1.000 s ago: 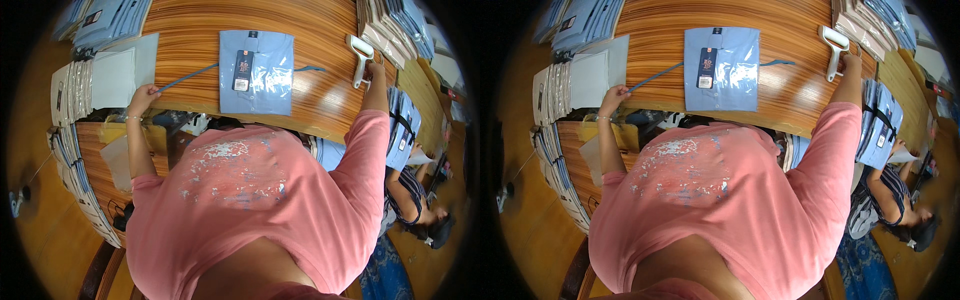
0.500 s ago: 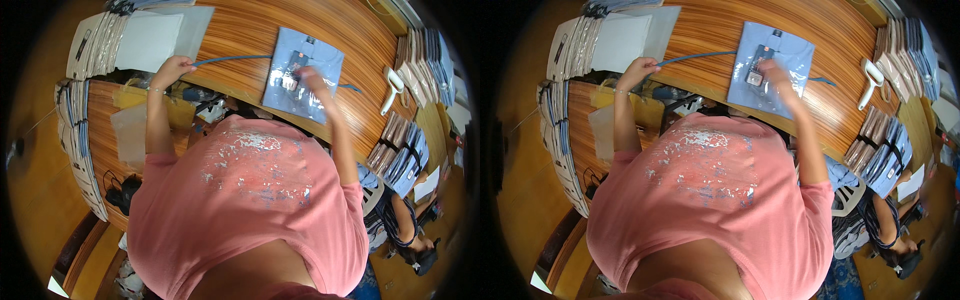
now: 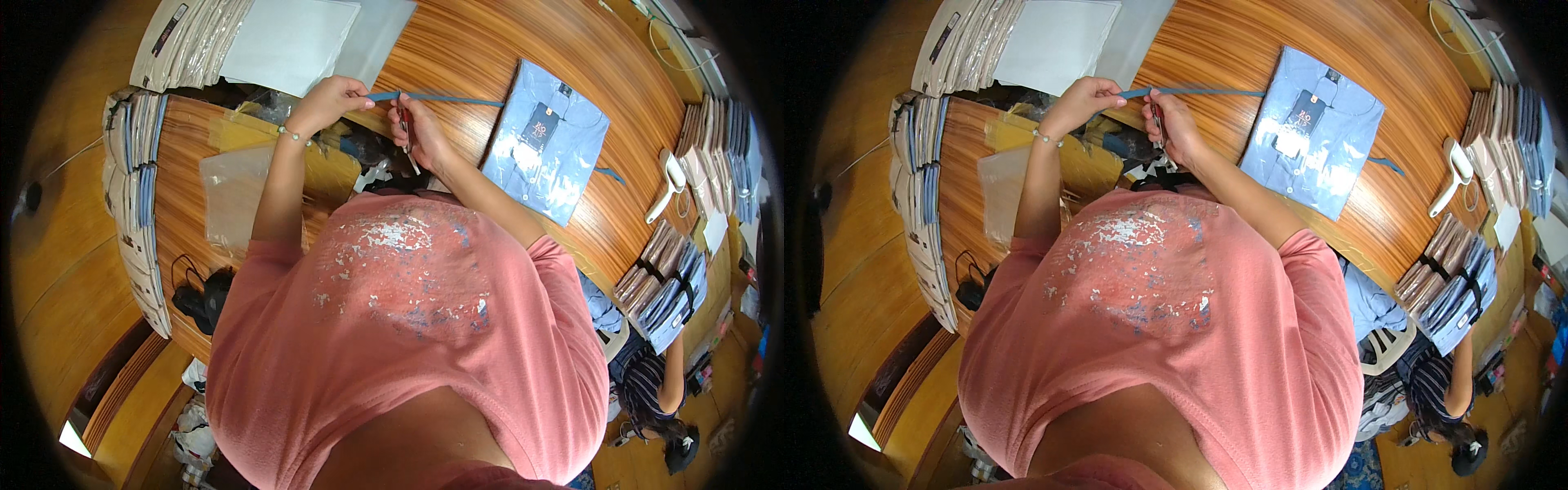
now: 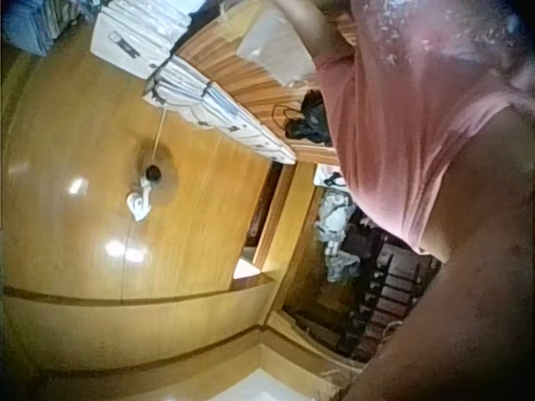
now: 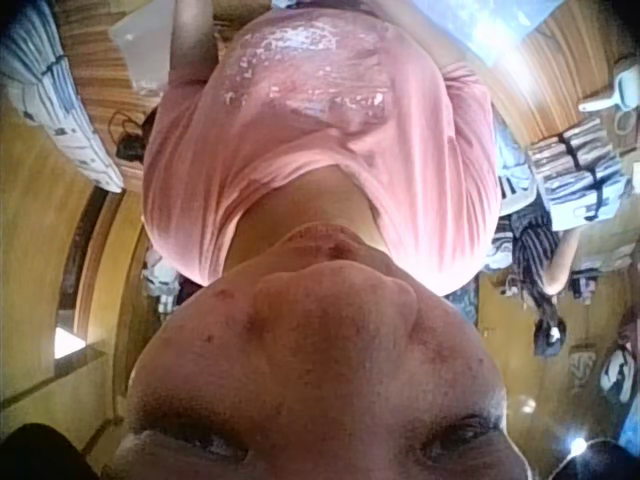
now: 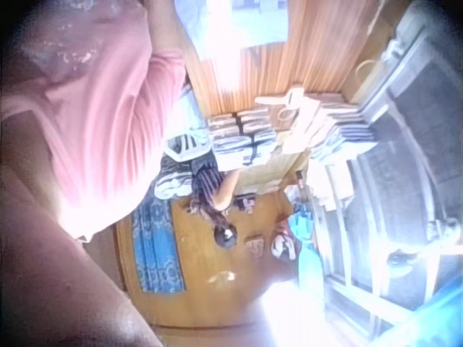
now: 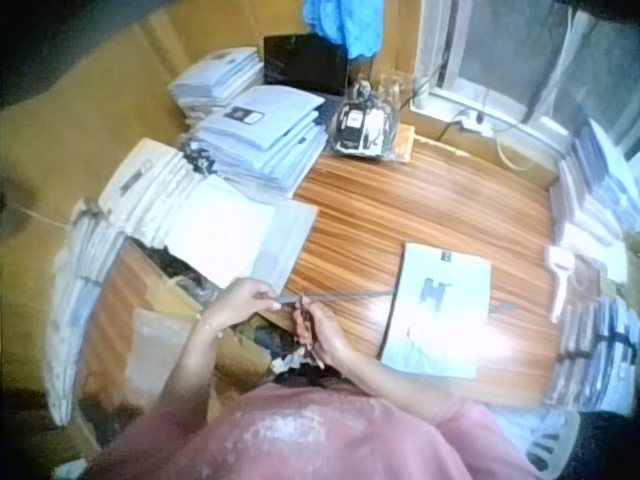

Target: The person takes a shirt from a stack, lays it flat on a wooden table, and folds it around a cardboard insert. They then use a lint roller on the front, place the shirt into a plastic bag, seal the bag, and tie a blue ribbon around the package.

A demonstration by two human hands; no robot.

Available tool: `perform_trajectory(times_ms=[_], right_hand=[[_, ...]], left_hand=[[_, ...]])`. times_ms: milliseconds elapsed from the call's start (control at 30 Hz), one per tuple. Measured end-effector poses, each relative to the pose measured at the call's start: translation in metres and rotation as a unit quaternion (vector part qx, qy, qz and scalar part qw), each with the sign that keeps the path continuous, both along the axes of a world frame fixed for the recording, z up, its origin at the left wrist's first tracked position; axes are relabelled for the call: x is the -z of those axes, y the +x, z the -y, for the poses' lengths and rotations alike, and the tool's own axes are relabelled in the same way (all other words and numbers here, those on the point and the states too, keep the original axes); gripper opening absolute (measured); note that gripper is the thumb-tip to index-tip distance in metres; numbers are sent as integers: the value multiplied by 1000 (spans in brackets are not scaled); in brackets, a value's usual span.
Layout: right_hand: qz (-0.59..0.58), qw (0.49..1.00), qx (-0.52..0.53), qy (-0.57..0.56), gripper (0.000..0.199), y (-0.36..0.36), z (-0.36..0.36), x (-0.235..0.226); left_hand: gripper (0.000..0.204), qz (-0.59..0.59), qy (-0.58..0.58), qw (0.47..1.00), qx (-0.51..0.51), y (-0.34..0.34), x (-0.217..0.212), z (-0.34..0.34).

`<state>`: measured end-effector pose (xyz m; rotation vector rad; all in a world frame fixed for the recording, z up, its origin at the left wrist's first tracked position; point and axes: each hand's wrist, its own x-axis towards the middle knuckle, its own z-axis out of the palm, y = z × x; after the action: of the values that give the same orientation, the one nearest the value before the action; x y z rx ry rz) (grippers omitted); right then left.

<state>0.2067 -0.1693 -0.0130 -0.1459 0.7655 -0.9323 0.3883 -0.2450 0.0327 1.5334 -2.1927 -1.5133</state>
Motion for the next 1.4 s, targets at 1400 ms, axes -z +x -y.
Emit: perform_trajectory(times_ms=[1400], right_hand=[[-876, 414, 236, 68, 34, -624, -147, 46]], left_hand=[[87, -90, -377, 918, -88, -142, -18, 21]])
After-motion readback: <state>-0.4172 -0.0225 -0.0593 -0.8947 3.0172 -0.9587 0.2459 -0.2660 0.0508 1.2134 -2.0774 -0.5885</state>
